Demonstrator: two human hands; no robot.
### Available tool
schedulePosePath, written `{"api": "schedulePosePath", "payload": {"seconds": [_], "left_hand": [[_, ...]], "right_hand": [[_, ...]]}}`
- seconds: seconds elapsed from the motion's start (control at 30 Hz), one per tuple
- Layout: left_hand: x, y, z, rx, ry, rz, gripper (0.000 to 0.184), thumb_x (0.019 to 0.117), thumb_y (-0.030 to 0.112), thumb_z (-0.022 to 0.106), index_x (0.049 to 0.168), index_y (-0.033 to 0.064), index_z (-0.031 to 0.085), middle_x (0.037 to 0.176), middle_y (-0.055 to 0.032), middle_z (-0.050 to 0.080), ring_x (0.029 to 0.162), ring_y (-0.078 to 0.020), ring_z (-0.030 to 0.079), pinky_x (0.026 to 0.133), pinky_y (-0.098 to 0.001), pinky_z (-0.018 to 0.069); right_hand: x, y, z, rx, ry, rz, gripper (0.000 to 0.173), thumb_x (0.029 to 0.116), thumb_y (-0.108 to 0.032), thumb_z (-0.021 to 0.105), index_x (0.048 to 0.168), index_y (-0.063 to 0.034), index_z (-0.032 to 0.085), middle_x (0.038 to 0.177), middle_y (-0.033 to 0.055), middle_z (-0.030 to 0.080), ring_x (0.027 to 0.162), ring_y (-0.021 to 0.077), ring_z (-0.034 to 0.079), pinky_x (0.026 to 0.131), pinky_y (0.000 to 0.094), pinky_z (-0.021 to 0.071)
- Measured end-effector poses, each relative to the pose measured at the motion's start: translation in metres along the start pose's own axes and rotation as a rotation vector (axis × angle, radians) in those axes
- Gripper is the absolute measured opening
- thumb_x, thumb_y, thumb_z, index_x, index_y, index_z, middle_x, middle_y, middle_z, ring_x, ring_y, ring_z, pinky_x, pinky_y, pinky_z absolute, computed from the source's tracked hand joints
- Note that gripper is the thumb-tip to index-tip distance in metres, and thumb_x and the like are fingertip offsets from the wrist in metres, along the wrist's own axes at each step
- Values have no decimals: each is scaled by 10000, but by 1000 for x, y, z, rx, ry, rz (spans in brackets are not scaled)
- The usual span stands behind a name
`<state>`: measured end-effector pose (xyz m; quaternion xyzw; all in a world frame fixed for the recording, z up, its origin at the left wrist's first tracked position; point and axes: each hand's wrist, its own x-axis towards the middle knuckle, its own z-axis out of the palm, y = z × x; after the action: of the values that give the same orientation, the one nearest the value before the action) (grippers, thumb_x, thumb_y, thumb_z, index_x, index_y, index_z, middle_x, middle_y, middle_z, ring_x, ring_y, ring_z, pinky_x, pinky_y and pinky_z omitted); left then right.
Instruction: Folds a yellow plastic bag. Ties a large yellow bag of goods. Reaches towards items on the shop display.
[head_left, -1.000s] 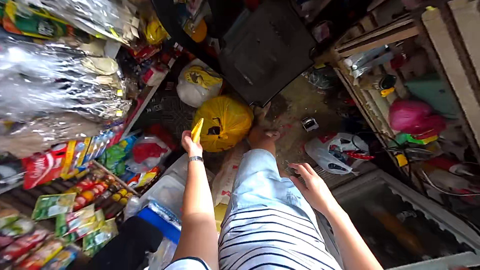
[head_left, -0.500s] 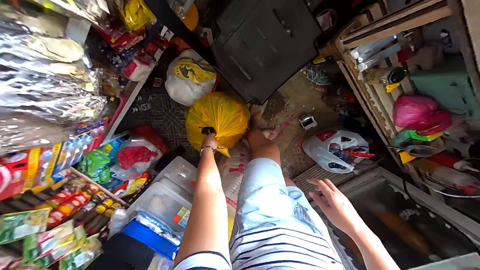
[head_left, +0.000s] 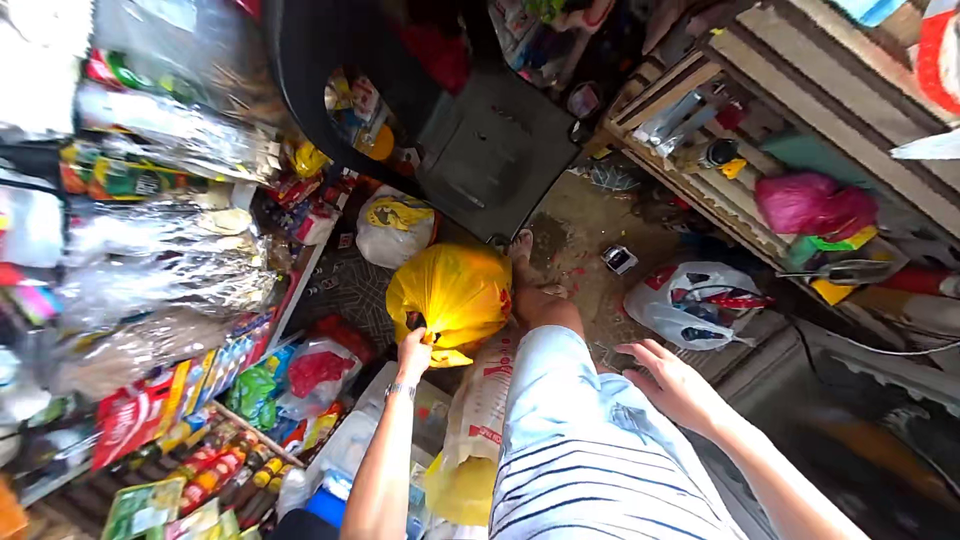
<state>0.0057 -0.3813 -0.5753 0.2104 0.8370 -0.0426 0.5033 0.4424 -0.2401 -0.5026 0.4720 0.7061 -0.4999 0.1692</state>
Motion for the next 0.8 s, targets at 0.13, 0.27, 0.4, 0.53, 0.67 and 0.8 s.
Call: {"api": "schedulePosePath", "payload": {"seconds": [0.13,0.27,0.4,0.53,0.67,0.8], "left_hand": [[-92,26,-59,-104,46,13,208,976,69,639,1167,23,708,1110,-138,715,1019,-240,679,924,-466,537],[-174,67,-122,-132,58,133,145,938,-2,661,1057,40,733,977,-47,730,897,-118,689,849,-329,572],[-242,112,-166,-184,42,281,225,892,-2,588,1033,77,744,916,21,743,831,-53,700,748,-219,584],[-275,159,-203,-227,102,376,252,874,-9,559,1042,74,727,915,38,737,817,-41,698,721,-196,586],[-276,209,-237,-176,121,407,247,884,11,558,1053,83,723,930,45,739,837,-34,699,742,-195,585],[-245,268,-253,-100,26,422,222,937,4,564,1095,68,707,977,24,725,884,-50,685,793,-223,575]], "right_hand": [[29,-18,-8,119,-80,-48,387,1002,-173,632,1363,-39,601,1314,235,592,1118,362,650,984,518,533],[76,-40,5,337,-95,-60,403,998,-174,620,1360,0,587,1333,244,590,1133,343,652,986,487,540],[104,-78,33,1019,-66,438,610,1075,-314,519,1555,-25,278,1503,288,431,1262,410,573,992,539,527],[104,-112,31,1371,-65,727,756,1070,-549,392,1624,-212,3,1602,299,254,1297,534,502,911,675,519],[110,-146,-11,1526,36,547,638,1096,-480,365,1610,-235,77,1496,259,419,1177,463,599,826,629,561],[147,-158,-81,1552,221,377,545,1111,-414,342,1595,-206,200,1454,212,492,1189,384,615,852,563,577]]}}
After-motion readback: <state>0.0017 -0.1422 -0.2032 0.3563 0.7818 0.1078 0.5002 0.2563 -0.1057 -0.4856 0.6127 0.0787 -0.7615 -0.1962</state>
